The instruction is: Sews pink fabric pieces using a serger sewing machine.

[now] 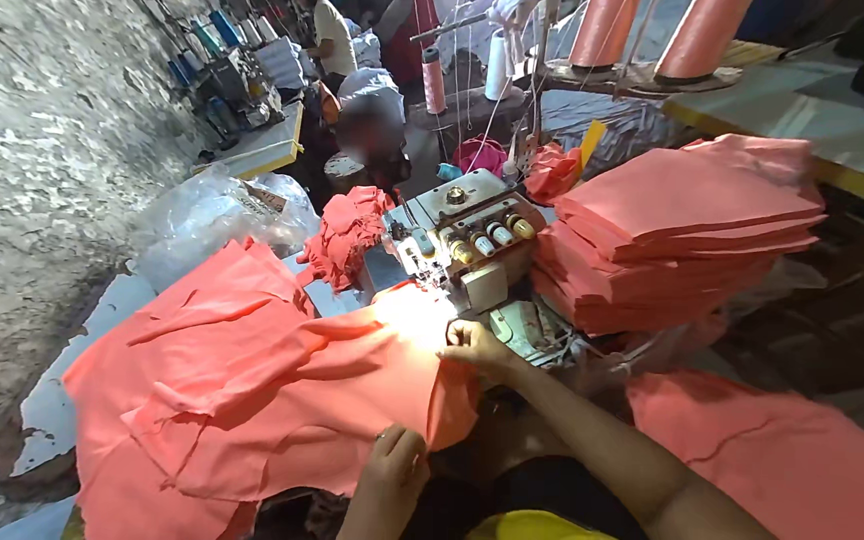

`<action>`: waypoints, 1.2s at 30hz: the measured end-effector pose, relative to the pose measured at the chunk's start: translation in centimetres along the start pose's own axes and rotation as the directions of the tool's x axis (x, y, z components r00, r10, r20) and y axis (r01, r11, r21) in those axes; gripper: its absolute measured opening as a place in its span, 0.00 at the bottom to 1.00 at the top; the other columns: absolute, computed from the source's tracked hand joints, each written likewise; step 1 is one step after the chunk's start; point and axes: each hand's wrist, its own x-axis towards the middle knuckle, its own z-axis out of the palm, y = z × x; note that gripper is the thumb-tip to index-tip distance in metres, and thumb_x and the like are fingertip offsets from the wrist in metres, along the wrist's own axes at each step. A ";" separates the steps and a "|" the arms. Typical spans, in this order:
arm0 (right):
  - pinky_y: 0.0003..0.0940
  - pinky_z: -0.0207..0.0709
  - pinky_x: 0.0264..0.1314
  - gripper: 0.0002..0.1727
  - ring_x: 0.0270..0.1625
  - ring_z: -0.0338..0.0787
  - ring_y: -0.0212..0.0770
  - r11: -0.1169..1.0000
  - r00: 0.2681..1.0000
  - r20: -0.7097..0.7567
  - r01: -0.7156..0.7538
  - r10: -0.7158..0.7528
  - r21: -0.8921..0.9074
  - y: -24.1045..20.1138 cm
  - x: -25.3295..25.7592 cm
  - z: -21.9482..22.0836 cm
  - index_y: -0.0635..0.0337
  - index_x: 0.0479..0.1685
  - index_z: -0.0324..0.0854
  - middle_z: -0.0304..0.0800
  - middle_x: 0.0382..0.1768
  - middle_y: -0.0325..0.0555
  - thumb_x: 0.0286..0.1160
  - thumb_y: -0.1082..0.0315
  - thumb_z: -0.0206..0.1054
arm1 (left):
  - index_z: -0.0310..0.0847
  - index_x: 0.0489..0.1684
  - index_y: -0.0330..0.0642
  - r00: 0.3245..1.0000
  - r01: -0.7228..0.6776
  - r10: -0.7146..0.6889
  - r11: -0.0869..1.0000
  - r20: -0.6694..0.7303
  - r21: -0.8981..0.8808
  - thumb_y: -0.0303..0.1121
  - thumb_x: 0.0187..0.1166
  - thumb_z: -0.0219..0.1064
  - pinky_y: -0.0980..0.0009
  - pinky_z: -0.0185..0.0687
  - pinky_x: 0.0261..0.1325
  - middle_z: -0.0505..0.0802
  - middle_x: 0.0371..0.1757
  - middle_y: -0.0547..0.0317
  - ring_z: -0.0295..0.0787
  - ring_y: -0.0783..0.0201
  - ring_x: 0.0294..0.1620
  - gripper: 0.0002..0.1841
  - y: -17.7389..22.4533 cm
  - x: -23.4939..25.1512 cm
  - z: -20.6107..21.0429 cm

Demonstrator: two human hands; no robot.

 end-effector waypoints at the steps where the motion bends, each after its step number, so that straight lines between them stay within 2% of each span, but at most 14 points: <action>1: 0.25 0.77 0.38 0.15 0.29 0.78 0.26 0.999 0.999 0.004 -0.042 0.042 0.002 -0.2 -0.3 0.4 0.64 0.41 0.71 0.76 0.27 0.35 0.67 0.71 0.75 | 0.85 0.28 0.39 1.000 -0.015 0.015 1.000 -0.012 -0.020 0.24 0.59 0.72 0.78 0.85 0.43 0.89 0.31 0.55 0.88 0.66 0.36 0.04 0.3 0.1 -0.7; 2: 0.27 0.82 0.44 0.24 0.34 0.84 0.27 0.996 0.996 0.030 -0.085 0.084 0.030 -0.4 -0.5 0.6 0.68 0.58 0.70 0.82 0.32 0.38 0.67 0.72 0.76 | 0.85 0.29 0.39 1.000 -0.023 0.023 0.999 -0.019 -0.041 0.24 0.59 0.72 0.81 0.83 0.44 0.89 0.32 0.55 0.88 0.68 0.38 0.04 0.4 0.1 -1.2; 4: 0.27 0.83 0.46 0.28 0.34 0.87 0.26 0.988 0.984 0.121 -0.140 0.132 0.059 -0.7 -0.7 0.4 0.68 0.67 0.65 0.87 0.32 0.38 0.68 0.74 0.74 | 0.86 0.29 0.40 1.000 -0.011 0.011 0.998 -0.009 -0.065 0.26 0.60 0.72 0.84 0.83 0.45 0.90 0.33 0.56 0.87 0.72 0.38 0.04 -0.5 -0.1 -1.6; 7: 0.24 0.82 0.38 0.07 0.30 0.85 0.24 0.994 0.944 0.312 -0.105 0.108 -0.026 -0.4 -0.9 -1.7 0.64 0.47 0.79 0.87 0.29 0.34 0.74 0.74 0.69 | 0.88 0.28 0.38 0.998 0.068 -0.069 0.997 -0.008 -0.046 0.27 0.59 0.71 0.79 0.85 0.40 0.91 0.31 0.57 0.88 0.71 0.34 0.04 -3.4 -0.8 -1.1; 10: 0.23 0.79 0.36 0.03 0.28 0.83 0.22 0.986 0.928 0.354 -0.061 0.114 -0.158 0.3 -1.7 -3.4 0.63 0.35 0.84 0.85 0.25 0.33 0.75 0.72 0.69 | 0.89 0.28 0.35 0.991 0.127 -0.129 0.991 -0.042 -0.043 0.26 0.58 0.69 0.74 0.86 0.38 0.91 0.30 0.55 0.89 0.68 0.31 0.06 -5.9 -1.4 0.2; 15: 0.21 0.74 0.41 0.08 0.33 0.79 0.23 0.933 0.985 0.170 0.027 0.037 -0.360 0.3 -4.0 -4.5 0.68 0.40 0.87 0.86 0.32 0.41 0.76 0.70 0.70 | 0.90 0.32 0.30 0.960 0.260 -0.257 0.966 -0.108 0.007 0.21 0.58 0.71 0.61 0.89 0.40 0.93 0.38 0.44 0.91 0.55 0.35 0.07 -6.9 -1.2 2.5; 18: 0.27 0.76 0.46 0.11 0.40 0.82 0.35 0.880 0.992 0.059 0.127 -0.112 -0.458 1.0 -5.3 -4.3 0.72 0.40 0.88 0.86 0.39 0.54 0.74 0.69 0.71 | 0.89 0.42 0.24 0.909 0.377 -0.346 0.920 -0.231 0.105 0.13 0.57 0.65 0.33 0.79 0.56 0.87 0.55 0.24 0.86 0.27 0.56 0.14 -4.2 0.0 4.1; 19: 0.27 0.78 0.48 0.11 0.41 0.84 0.35 0.881 0.993 0.028 0.115 -0.116 -0.459 1.1 -5.6 -4.1 0.71 0.42 0.87 0.88 0.40 0.53 0.75 0.69 0.70 | 0.88 0.44 0.24 0.902 0.357 -0.304 0.924 -0.307 0.134 0.13 0.58 0.63 0.31 0.76 0.58 0.86 0.57 0.22 0.84 0.24 0.58 0.16 -2.8 0.2 5.1; 21: 0.28 0.81 0.51 0.11 0.42 0.88 0.34 0.885 0.993 -0.004 0.100 -0.114 -0.454 1.3 -6.1 -3.5 0.70 0.49 0.85 0.90 0.42 0.53 0.80 0.70 0.66 | 0.87 0.46 0.34 0.892 0.179 -0.097 0.973 -0.441 0.149 0.23 0.66 0.64 0.47 0.79 0.64 0.86 0.57 0.33 0.85 0.39 0.60 0.13 -0.2 0.4 8.0; 23: 0.33 0.83 0.56 0.12 0.46 0.92 0.39 0.865 0.984 -0.041 0.133 -0.174 -0.483 1.4 -6.8 -2.5 0.71 0.52 0.86 0.93 0.44 0.56 0.81 0.72 0.63 | 0.79 0.57 0.50 0.858 0.040 0.025 0.993 -0.513 0.116 0.41 0.71 0.72 0.64 0.70 0.77 0.79 0.66 0.52 0.76 0.60 0.71 0.18 1.5 1.3 11.5; 26: 0.33 0.85 0.56 0.12 0.46 0.94 0.41 0.820 0.945 -0.093 0.222 -0.315 -0.527 0.9 -8.2 -1.1 0.70 0.52 0.88 0.95 0.45 0.57 0.80 0.73 0.63 | 0.69 0.72 0.48 0.819 0.084 0.049 0.975 -0.571 0.204 0.55 0.62 0.78 0.53 0.58 0.81 0.74 0.73 0.40 0.70 0.49 0.74 0.39 0.8 3.4 14.6; 28: 0.29 0.86 0.49 0.11 0.40 0.93 0.37 0.805 0.912 -0.140 0.258 -0.385 -0.534 1.0 -8.7 -1.2 0.70 0.50 0.88 0.94 0.41 0.54 0.78 0.73 0.63 | 0.74 0.70 0.48 0.801 0.144 0.041 0.955 -0.597 0.258 0.49 0.65 0.74 0.51 0.66 0.71 0.76 0.67 0.34 0.74 0.43 0.66 0.32 -1.2 4.4 15.1; 31: 0.33 0.86 0.45 0.11 0.37 0.93 0.40 0.774 0.896 -0.191 0.219 -0.400 -0.594 2.4 -9.2 -2.7 0.71 0.47 0.89 0.94 0.38 0.55 0.77 0.73 0.64 | 0.89 0.55 0.56 0.811 0.047 0.079 0.979 -0.580 0.199 0.31 0.69 0.73 0.58 0.77 0.60 0.85 0.56 0.40 0.84 0.48 0.55 0.16 -2.0 4.4 14.9; 36: 0.29 0.86 0.45 0.11 0.37 0.93 0.36 0.746 0.856 -0.267 0.185 -0.442 -0.640 2.8 -9.8 -4.2 0.67 0.45 0.89 0.94 0.37 0.51 0.77 0.69 0.64 | 0.87 0.58 0.64 0.856 -0.120 0.214 0.967 -0.470 0.223 0.30 0.82 0.61 0.69 0.64 0.69 0.84 0.58 0.59 0.76 0.61 0.59 0.15 -0.8 4.3 14.8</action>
